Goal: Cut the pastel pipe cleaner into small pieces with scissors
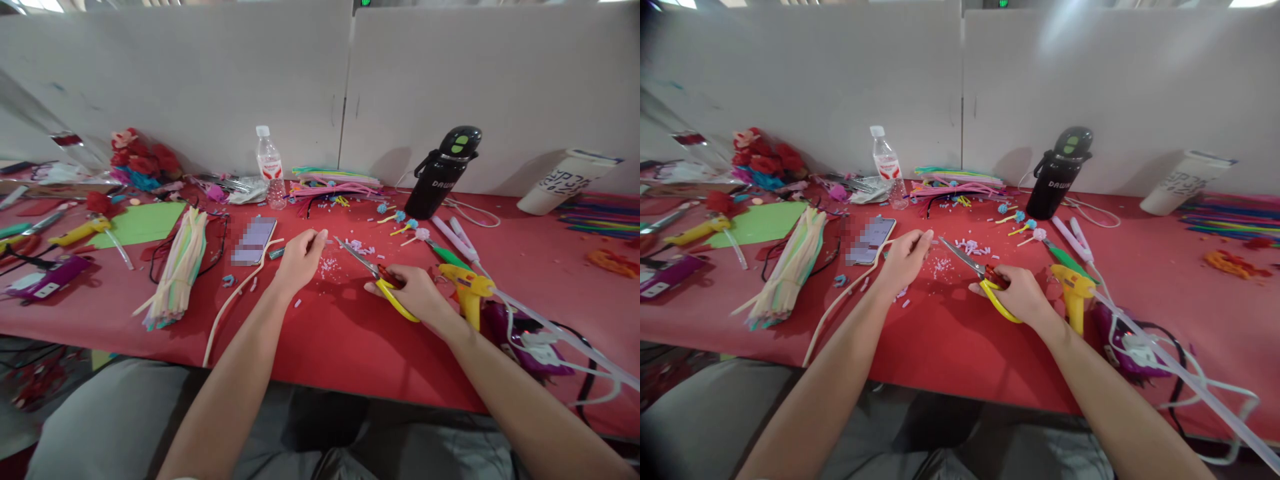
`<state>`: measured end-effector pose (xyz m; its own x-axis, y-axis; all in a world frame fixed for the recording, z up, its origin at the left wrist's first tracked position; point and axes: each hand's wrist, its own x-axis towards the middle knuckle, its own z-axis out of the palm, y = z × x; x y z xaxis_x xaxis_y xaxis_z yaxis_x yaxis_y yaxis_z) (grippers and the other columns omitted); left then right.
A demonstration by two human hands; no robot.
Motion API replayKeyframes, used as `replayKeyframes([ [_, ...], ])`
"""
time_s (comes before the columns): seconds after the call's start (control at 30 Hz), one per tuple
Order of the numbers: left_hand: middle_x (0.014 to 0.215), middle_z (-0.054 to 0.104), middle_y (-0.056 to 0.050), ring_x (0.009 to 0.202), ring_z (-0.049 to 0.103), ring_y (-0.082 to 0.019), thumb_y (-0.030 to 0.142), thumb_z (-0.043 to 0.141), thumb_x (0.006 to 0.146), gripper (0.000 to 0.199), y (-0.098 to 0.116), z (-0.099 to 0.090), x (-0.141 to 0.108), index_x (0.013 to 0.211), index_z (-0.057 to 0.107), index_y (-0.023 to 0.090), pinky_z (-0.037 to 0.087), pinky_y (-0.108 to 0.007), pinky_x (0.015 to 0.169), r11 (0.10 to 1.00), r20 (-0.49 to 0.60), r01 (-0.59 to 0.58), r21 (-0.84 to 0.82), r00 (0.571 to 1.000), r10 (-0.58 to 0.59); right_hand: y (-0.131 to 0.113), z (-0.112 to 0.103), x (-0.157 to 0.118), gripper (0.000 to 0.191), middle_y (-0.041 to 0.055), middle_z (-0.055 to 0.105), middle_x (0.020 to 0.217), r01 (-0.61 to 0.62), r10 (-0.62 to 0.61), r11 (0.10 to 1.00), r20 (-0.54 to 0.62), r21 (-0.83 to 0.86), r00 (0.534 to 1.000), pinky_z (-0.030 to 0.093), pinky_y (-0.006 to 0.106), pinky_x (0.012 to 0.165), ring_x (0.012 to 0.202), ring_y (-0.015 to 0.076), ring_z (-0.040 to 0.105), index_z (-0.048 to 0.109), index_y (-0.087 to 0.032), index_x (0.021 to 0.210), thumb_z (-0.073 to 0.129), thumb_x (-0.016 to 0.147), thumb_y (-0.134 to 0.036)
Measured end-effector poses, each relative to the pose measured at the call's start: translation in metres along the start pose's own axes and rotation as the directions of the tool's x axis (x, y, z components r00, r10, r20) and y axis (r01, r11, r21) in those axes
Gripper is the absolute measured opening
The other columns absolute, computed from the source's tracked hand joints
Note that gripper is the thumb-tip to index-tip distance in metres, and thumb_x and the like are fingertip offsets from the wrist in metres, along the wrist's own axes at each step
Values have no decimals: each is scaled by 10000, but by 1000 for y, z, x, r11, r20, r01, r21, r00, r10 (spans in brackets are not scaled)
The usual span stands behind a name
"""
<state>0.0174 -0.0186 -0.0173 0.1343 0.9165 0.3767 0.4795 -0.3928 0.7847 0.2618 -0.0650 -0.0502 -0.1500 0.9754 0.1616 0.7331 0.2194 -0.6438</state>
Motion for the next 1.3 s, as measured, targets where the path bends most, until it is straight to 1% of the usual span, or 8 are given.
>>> replayKeyframes([
  [0.8, 592, 466, 13, 564, 441, -124, 478, 376, 954, 426, 0, 2, 0, 650, 443, 187, 314, -268, 567, 1000, 6, -6, 18, 1000, 6, 1, 1, 1, 549, -49, 305, 568, -26, 26, 1000, 22, -3, 999, 206, 230, 463, 555, 97, 265, 376, -191, 595, 683, 678, -639],
  [0.9, 578, 457, 14, 559, 431, -122, 478, 367, 951, 427, 0, -9, 3, 649, 445, 186, 303, -261, 557, 998, 6, -4, 67, 1000, 4, 3, 1, 1, 547, -50, 318, 561, -19, 19, 1000, -19, -12, 1000, 204, 236, 468, 546, 95, 270, 371, -194, 595, 671, 687, -642],
  [0.97, 565, 449, 14, 555, 426, -125, 477, 374, 940, 426, 1, -26, 3, 638, 448, 186, 290, -257, 543, 987, 47, -1, 162, 999, -7, 4, 2, 2, 549, -53, 313, 557, -11, 10, 999, -35, -31, 999, 198, 238, 471, 539, 91, 268, 359, -194, 591, 671, 692, -634],
  [1.0, 561, 448, 13, 554, 430, -128, 484, 393, 925, 423, 1, -38, 2, 631, 452, 185, 285, -256, 533, 975, 107, 4, 223, 994, -29, 5, 2, 2, 551, -55, 310, 554, -6, 5, 999, -39, -41, 999, 195, 238, 472, 535, 89, 267, 353, -193, 588, 673, 692, -629],
  [1.07, 543, 456, 13, 506, 432, -127, 518, 431, 884, 426, 1, -61, -1, 615, 457, 188, 275, -254, 495, 939, 271, 106, 328, 941, -201, 5, 3, 2, 548, -56, 313, 547, 3, -6, 999, -40, -52, 999, 195, 236, 472, 528, 86, 269, 354, -193, 584, 675, 694, -622],
  [1.17, 506, 460, 12, 425, 425, -131, 590, 457, 830, 453, -3, -87, -7, 605, 460, 197, 255, -258, 440, 856, 361, 245, 454, 828, -428, 6, 3, 2, 536, -56, 328, 540, 9, -10, 999, -30, -47, 999, 202, 234, 471, 521, 86, 277, 362, -194, 588, 675, 697, -615],
  [1.23, 499, 482, 0, 425, 452, -148, 629, 449, 816, 477, -5, -94, -10, 606, 472, 201, 264, -262, 431, 814, 357, 273, 513, 794, -492, 5, 3, 2, 539, -57, 328, 540, 6, -8, 999, -32, -50, 999, 200, 234, 472, 520, 86, 278, 353, -194, 591, 682, 694, -608],
  [1.3, 497, 496, -10, 437, 476, -162, 640, 439, 815, 490, -4, -95, -10, 598, 476, 202, 271, -265, 432, 788, 329, 285, 545, 792, -514, 4, 3, 2, 546, -57, 324, 542, -1, -1, 999, -41, -52, 999, 196, 233, 473, 523, 86, 275, 340, -195, 594, 690, 687, -603],
])
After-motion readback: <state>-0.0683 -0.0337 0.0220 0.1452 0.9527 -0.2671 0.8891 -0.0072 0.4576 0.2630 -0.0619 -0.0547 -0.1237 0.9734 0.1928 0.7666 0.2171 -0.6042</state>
